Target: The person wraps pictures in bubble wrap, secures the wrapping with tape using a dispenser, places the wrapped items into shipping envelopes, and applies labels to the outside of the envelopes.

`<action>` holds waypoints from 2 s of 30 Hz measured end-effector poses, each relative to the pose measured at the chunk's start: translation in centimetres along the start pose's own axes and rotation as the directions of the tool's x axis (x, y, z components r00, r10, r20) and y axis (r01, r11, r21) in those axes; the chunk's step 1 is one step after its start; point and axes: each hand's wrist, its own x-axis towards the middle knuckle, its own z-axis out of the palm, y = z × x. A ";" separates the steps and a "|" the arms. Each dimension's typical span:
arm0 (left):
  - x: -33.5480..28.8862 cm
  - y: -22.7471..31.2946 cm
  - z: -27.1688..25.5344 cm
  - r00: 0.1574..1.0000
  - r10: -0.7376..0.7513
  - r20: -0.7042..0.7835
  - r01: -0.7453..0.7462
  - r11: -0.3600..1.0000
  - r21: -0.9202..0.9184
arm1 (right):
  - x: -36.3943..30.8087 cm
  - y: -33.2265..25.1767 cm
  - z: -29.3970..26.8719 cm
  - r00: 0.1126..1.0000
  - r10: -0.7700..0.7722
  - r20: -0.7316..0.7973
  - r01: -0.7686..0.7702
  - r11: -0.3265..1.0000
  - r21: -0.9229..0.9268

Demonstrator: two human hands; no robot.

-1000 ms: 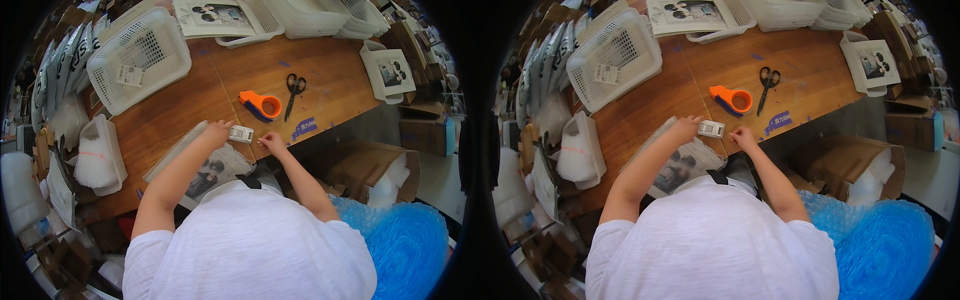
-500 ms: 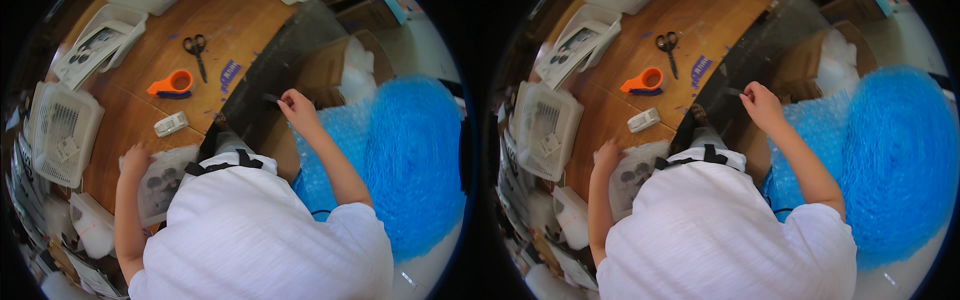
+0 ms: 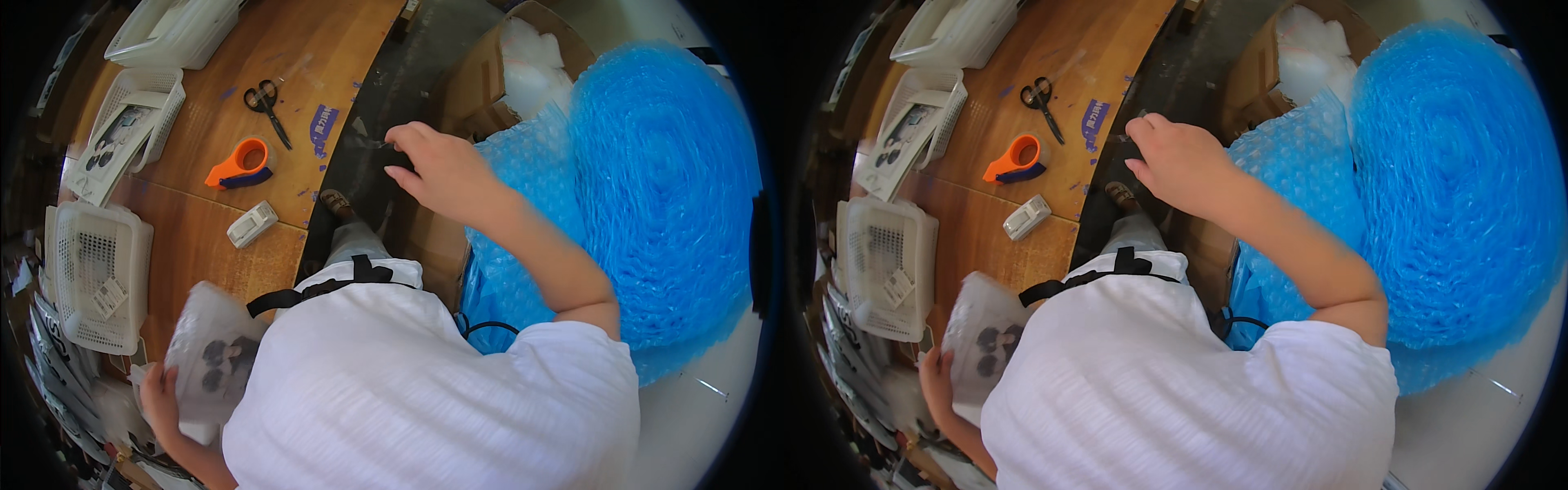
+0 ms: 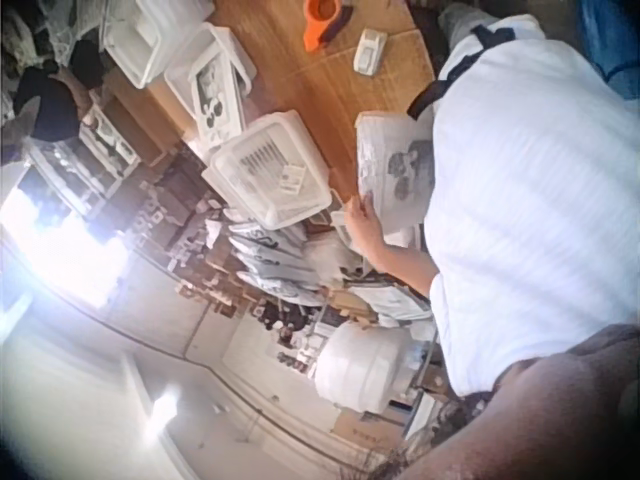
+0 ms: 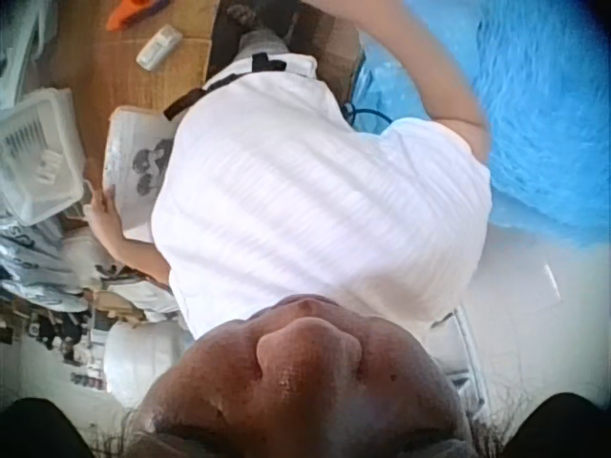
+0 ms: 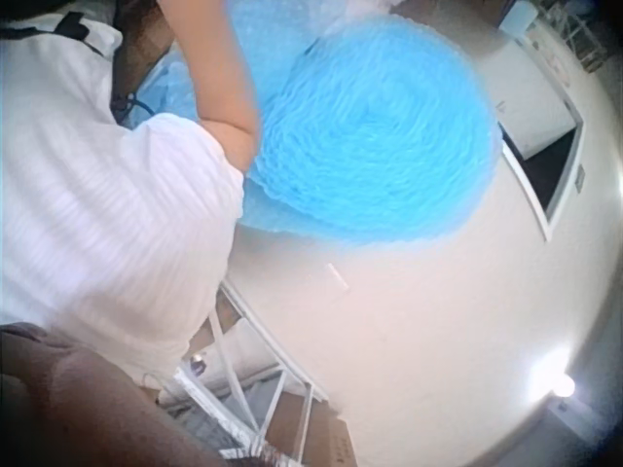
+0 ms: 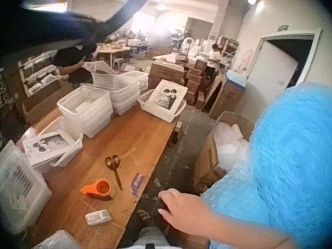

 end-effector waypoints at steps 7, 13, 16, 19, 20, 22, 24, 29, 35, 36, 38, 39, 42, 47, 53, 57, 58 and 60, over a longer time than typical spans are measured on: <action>-4.5 -1.2 -6.0 0.982 -0.128 -0.140 0.108 0.984 -0.142 | -10.0 -1.4 -0.3 0.917 0.177 0.356 -0.165 0.984 -0.065; -3.1 -1.4 -7.2 0.980 0.024 -0.199 -0.037 0.997 -0.063 | -14.6 -6.5 -0.4 0.293 0.152 0.944 -0.080 0.988 -0.134; -2.5 -1.0 -6.9 0.976 -0.011 -0.219 -0.009 0.996 -0.088 | -15.8 -8.5 1.3 0.160 0.047 0.986 -0.033 0.999 -0.043; -3.1 -1.7 -6.9 0.974 -0.057 -0.218 0.045 0.997 -0.060 | -15.1 -8.7 1.3 0.353 0.197 0.915 -0.160 0.976 -0.148; -3.5 -2.2 -6.6 0.970 -0.068 -0.232 0.056 0.997 -0.059 | -14.9 -8.7 1.4 0.276 0.116 0.954 -0.155 0.985 -0.075; -3.1 -3.5 -6.0 0.965 -0.048 -0.259 0.028 0.996 -0.082 | -15.6 -9.6 0.9 0.131 -0.007 0.991 -0.202 0.979 0.034; -3.7 -3.2 -5.8 0.959 -0.030 -0.282 0.010 0.997 -0.071 | -14.3 -10.1 0.5 -0.074 0.019 0.997 -0.176 0.984 -0.032; -5.1 -3.2 -4.9 0.931 -0.051 -0.362 0.022 0.996 -0.085 | -12.1 -10.5 1.5 -0.309 0.082 0.948 -0.136 0.982 -0.129; -6.4 -2.7 -4.9 0.902 -0.094 -0.421 0.059 0.994 -0.096 | -12.1 -4.6 9.9 -0.485 0.026 0.874 -0.175 0.976 -0.126; -6.4 -2.4 -4.9 0.894 -0.100 -0.438 0.073 0.994 -0.080 | -11.9 -3.1 11.5 -0.502 0.020 0.865 -0.175 0.977 -0.124; -5.4 -1.6 -4.9 0.879 -0.033 -0.476 0.018 0.999 -0.037 | -11.4 -1.1 13.1 -0.525 0.060 0.849 -0.187 0.965 -0.184; -6.0 -0.9 -5.2 0.868 -0.035 -0.495 0.027 0.999 -0.023 | -10.6 -0.2 13.4 -0.548 0.087 0.832 -0.163 0.965 -0.207; -6.6 -0.7 -5.3 0.893 -0.055 -0.446 0.043 0.998 -0.036 | -7.2 2.8 14.3 -0.595 0.143 0.791 -0.124 0.956 -0.266; -6.8 -0.5 -5.0 0.879 -0.084 -0.470 0.056 0.996 -0.074 | 6.6 1.6 7.3 -0.301 0.330 0.895 0.164 0.942 -0.292; -8.1 -0.2 -4.5 0.748 -0.348 -0.566 0.242 0.936 -0.255 | 15.0 -21.0 0.8 0.566 -0.822 0.068 0.819 0.551 -0.157; -8.6 1.0 -3.6 0.622 -0.558 -0.549 0.328 0.822 -0.464 | 12.1 -29.8 2.2 0.264 -0.964 -0.020 0.694 0.175 0.698; -8.8 1.4 -3.3 0.595 -0.608 -0.526 0.354 0.786 -0.507 | 11.6 -31.1 3.3 0.224 -0.974 -0.039 0.553 0.094 0.828; -9.3 2.0 -2.2 0.531 -0.673 -0.515 0.405 0.736 -0.543 | 9.7 -33.8 5.4 0.303 -0.952 -0.034 0.190 0.026 0.981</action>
